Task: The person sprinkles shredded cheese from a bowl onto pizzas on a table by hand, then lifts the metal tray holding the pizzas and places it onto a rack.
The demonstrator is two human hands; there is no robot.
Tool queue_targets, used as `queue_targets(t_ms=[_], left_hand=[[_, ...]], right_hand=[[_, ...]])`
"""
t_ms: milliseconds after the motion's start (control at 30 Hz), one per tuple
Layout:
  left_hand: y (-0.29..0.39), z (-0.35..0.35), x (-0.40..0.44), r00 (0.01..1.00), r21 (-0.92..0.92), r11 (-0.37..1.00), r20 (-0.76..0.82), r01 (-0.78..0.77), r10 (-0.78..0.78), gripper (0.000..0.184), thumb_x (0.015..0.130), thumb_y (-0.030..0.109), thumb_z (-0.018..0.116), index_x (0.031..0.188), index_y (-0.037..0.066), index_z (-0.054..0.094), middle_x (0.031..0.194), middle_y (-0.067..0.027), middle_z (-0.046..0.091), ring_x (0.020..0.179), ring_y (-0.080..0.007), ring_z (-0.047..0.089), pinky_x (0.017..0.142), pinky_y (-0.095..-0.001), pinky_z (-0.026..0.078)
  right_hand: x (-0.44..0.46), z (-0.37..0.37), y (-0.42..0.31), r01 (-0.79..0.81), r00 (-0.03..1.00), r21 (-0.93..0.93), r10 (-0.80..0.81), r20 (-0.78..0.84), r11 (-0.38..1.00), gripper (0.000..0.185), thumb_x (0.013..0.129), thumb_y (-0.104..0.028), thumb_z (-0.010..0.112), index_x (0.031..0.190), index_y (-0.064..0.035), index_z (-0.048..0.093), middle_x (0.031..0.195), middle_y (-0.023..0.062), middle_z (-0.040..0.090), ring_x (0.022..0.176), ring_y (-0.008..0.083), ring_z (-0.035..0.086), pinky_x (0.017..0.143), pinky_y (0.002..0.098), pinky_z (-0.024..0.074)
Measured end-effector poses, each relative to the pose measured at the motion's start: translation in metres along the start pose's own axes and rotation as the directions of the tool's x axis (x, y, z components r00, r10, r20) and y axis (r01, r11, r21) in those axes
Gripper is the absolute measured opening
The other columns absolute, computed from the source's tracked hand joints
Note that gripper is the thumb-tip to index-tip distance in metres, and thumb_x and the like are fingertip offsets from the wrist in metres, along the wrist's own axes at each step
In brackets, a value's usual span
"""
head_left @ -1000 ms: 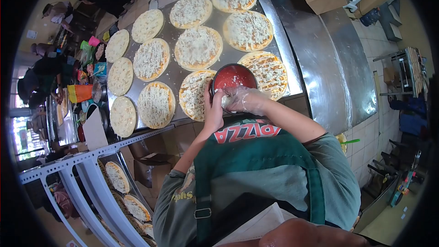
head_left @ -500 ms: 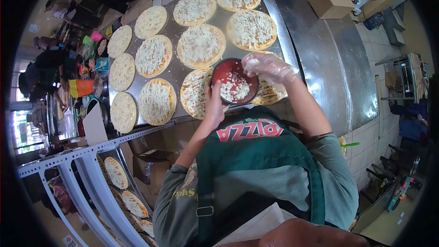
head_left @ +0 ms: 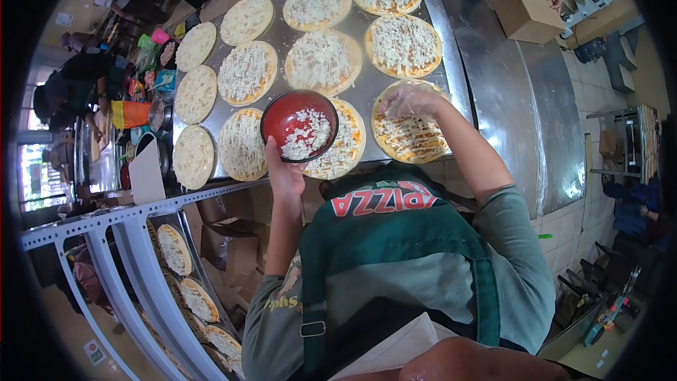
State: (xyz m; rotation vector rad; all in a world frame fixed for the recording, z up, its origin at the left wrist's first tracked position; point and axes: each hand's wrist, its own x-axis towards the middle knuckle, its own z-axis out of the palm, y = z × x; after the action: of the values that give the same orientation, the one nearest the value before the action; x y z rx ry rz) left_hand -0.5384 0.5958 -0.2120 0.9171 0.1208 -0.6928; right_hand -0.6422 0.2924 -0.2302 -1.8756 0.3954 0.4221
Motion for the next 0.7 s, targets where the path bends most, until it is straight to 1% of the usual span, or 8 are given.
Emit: queue_targets(t_ms=[67,133,267,367,467,567,633,700], left_hand=[[-0.001,0.0,-0.003,0.998,0.006,1.0,-0.051,-0.03,0.03,0.048,0.085,0.044,0.042,0.119,0.009,0.04,0.112,-0.0091,0.053,0.096,-0.0224,0.056,0.073,-0.0353,0.05],[0.0,0.003,-0.006,0.993,0.013,0.998,-0.101,-0.057,0.058,0.054,0.083,0.048,0.043,0.12,0.008,0.04,0.111,-0.0095,0.054,0.093,-0.0222,0.058,0.067,-0.0331,0.053],[-0.001,-0.001,-0.011,0.994,0.024,0.999,-0.099,-0.048,0.05,0.054,0.084,0.048,0.043,0.12,0.009,0.039,0.112,-0.0092,0.053,0.095,-0.0229,0.057,0.073,-0.0367,0.051],[0.001,0.0,-0.015,0.994,0.03,0.999,-0.105,-0.041,0.044,0.053,0.084,0.048,0.042,0.121,0.01,0.039,0.113,-0.0095,0.052,0.096,-0.0239,0.057,0.077,-0.0389,0.05],[0.004,0.004,-0.019,0.992,0.022,0.999,-0.12,-0.036,0.039,0.051,0.084,0.046,0.043,0.12,0.01,0.04,0.113,-0.0091,0.052,0.099,-0.0233,0.055,0.08,-0.0395,0.047],[0.006,0.003,-0.019,0.995,0.014,0.999,-0.096,-0.039,0.04,0.048,0.085,0.045,0.043,0.118,0.01,0.041,0.113,-0.0087,0.053,0.099,-0.0222,0.055,0.082,-0.0392,0.046],[0.005,0.002,-0.018,0.997,0.012,0.999,-0.062,-0.047,0.047,0.047,0.086,0.044,0.042,0.118,0.01,0.041,0.113,-0.0088,0.053,0.098,-0.0223,0.056,0.081,-0.0394,0.047],[0.003,0.001,-0.017,0.996,0.042,0.997,-0.07,-0.059,0.062,0.054,0.083,0.047,0.044,0.123,0.01,0.037,0.12,-0.0108,0.047,0.105,-0.0264,0.051,0.084,-0.0444,0.046]], right_hand=[[0.008,0.001,-0.005,0.049,0.999,-0.23,-0.047,0.017,0.972,0.028,0.061,-0.017,0.062,0.088,-0.011,0.065,0.083,0.0058,0.064,0.077,0.0175,0.057,0.07,0.0286,0.0436],[0.005,-0.003,-0.021,0.015,1.0,-0.233,-0.021,-0.024,0.972,0.024,0.062,-0.014,0.062,0.086,-0.0084,0.065,0.08,0.0054,0.063,0.075,0.0159,0.056,0.069,0.0273,0.0433],[-0.002,-0.019,-0.037,-0.129,0.979,-0.214,0.09,-0.182,0.968,0.022,0.065,-0.014,0.061,0.085,-0.0054,0.065,0.078,0.0054,0.062,0.072,0.0139,0.055,0.067,0.0261,0.0429],[-0.014,-0.024,-0.051,-0.138,0.967,-0.242,0.078,-0.241,0.96,0.021,0.065,-0.016,0.061,0.084,-0.0062,0.065,0.075,0.0057,0.062,0.07,0.0136,0.055,0.065,0.0253,0.0427],[0.007,-0.033,-0.013,-0.062,0.991,-0.241,0.031,-0.129,0.968,0.02,0.065,-0.015,0.061,0.083,-0.0069,0.066,0.071,0.0052,0.062,0.067,0.0125,0.055,0.061,0.0252,0.0425],[0.01,-0.027,-0.003,0.012,0.993,-0.261,-0.043,-0.11,0.965,0.02,0.063,-0.013,0.062,0.082,-0.0071,0.066,0.069,0.0042,0.061,0.063,0.0119,0.053,0.058,0.0249,0.0418],[0.007,-0.026,-0.011,-0.034,0.992,-0.296,-0.003,-0.123,0.955,0.021,0.062,-0.012,0.062,0.082,-0.007,0.066,0.069,0.0045,0.061,0.062,0.0118,0.053,0.057,0.0252,0.0417],[0.008,-0.025,-0.016,-0.079,0.99,-0.331,0.034,-0.139,0.94,0.021,0.061,-0.011,0.062,0.081,-0.007,0.066,0.069,0.0048,0.061,0.062,0.0117,0.053,0.056,0.0256,0.0416]])
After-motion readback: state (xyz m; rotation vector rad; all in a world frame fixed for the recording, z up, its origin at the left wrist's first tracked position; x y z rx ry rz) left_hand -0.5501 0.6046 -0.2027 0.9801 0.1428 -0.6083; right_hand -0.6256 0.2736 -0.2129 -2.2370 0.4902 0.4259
